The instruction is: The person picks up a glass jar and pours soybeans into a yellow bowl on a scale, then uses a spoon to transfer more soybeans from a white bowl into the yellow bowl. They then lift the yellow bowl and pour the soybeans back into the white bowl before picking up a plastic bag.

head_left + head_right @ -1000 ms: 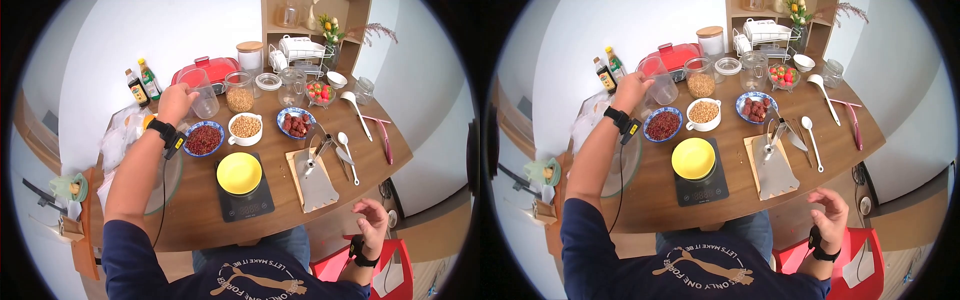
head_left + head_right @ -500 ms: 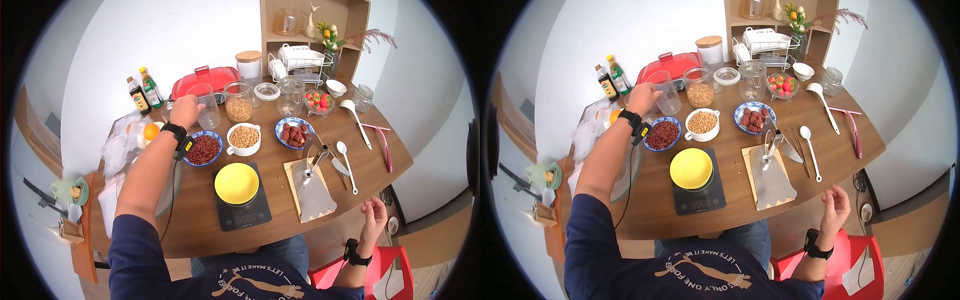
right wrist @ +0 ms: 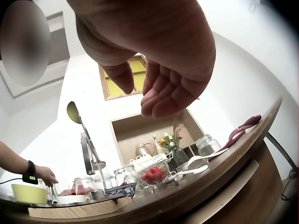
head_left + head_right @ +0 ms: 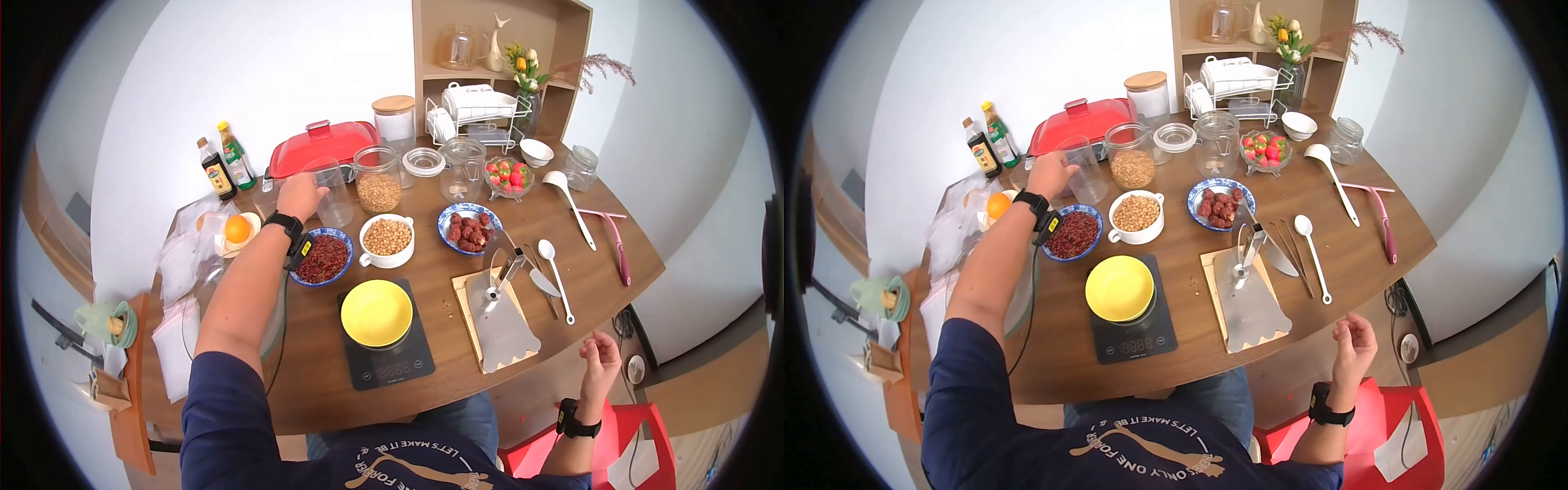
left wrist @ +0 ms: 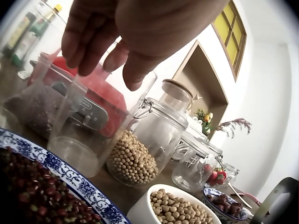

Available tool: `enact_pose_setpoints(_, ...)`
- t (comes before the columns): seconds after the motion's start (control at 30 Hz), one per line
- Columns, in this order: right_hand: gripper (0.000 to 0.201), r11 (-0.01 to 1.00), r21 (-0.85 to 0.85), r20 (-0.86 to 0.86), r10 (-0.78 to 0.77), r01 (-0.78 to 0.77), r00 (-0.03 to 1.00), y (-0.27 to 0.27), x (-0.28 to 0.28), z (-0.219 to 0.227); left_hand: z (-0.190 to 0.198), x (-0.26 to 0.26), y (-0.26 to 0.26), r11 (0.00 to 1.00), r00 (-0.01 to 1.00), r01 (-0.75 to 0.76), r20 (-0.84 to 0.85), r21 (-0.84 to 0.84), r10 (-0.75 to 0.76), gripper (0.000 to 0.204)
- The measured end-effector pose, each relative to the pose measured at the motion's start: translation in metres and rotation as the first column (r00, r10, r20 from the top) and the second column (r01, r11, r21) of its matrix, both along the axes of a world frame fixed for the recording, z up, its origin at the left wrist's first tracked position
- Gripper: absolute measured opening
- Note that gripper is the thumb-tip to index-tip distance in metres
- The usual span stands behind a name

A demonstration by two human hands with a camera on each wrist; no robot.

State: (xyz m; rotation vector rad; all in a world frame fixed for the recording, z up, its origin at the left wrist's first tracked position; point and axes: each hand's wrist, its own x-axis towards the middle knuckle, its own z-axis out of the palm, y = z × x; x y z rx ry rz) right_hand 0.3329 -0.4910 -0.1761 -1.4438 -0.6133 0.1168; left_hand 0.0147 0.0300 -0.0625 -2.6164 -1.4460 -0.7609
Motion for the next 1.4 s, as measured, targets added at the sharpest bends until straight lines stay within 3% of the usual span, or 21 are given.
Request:
enact_pose_setpoints(0.5, 0.020, 1.000, -0.027, -0.028, -0.001, 0.000, 1.000, 0.007, -0.002, -0.001, -0.015, 0.008, 0.013, 1.000, 1.000, -0.010, 0.004, -0.009, 0.010, 0.031)
enact_pose_setpoints(0.6, 0.019, 1.000, -0.029, -0.037, -0.007, 0.006, 0.999, 0.009, -0.004, -0.001, -0.012, 0.007, 0.009, 0.997, 0.999, -0.032, -0.042, -0.073, 0.029, 0.032)
enact_pose_setpoints(0.77, 0.019, 1.000, -0.026, -0.031, -0.004, 0.003, 1.000, 0.019, -0.001, -0.008, -0.013, -0.009, -0.004, 0.994, 0.992, 0.010, 0.124, 0.105, -0.023, 0.036)
enact_pose_setpoints(0.9, 0.019, 0.999, -0.006, -0.059, -0.044, 0.044, 0.997, 0.027, -0.001, -0.021, 0.015, -0.030, -0.046, 0.998, 0.984, 0.026, 0.172, 0.057, -0.036, 0.027)
enact_pose_setpoints(0.97, 0.018, 0.994, 0.015, -0.060, -0.104, 0.105, 0.993, 0.032, 0.001, -0.027, 0.023, -0.044, -0.075, 0.991, 0.955, 0.070, 0.278, 0.111, -0.099, 0.021)
enact_pose_setpoints(1.1, 0.013, 0.970, 0.108, -0.077, -0.210, 0.217, 0.975, 0.044, 0.009, -0.041, 0.029, -0.073, -0.143, 0.993, 0.844, 0.115, 0.526, 0.012, -0.104, 0.011)
enact_pose_setpoints(1.23, 0.012, 0.955, 0.161, -0.121, -0.233, 0.250, 0.965, 0.054, 0.017, -0.047, 0.014, -0.086, -0.193, 0.985, 0.752, 0.157, 0.656, -0.077, -0.069, 0.005)
enact_pose_setpoints(1.4, 0.011, 0.949, 0.171, -0.158, -0.240, 0.266, 0.958, 0.066, 0.020, -0.048, -0.013, -0.101, -0.210, 0.958, 0.731, 0.220, 0.681, -0.183, -0.038, 0.005)
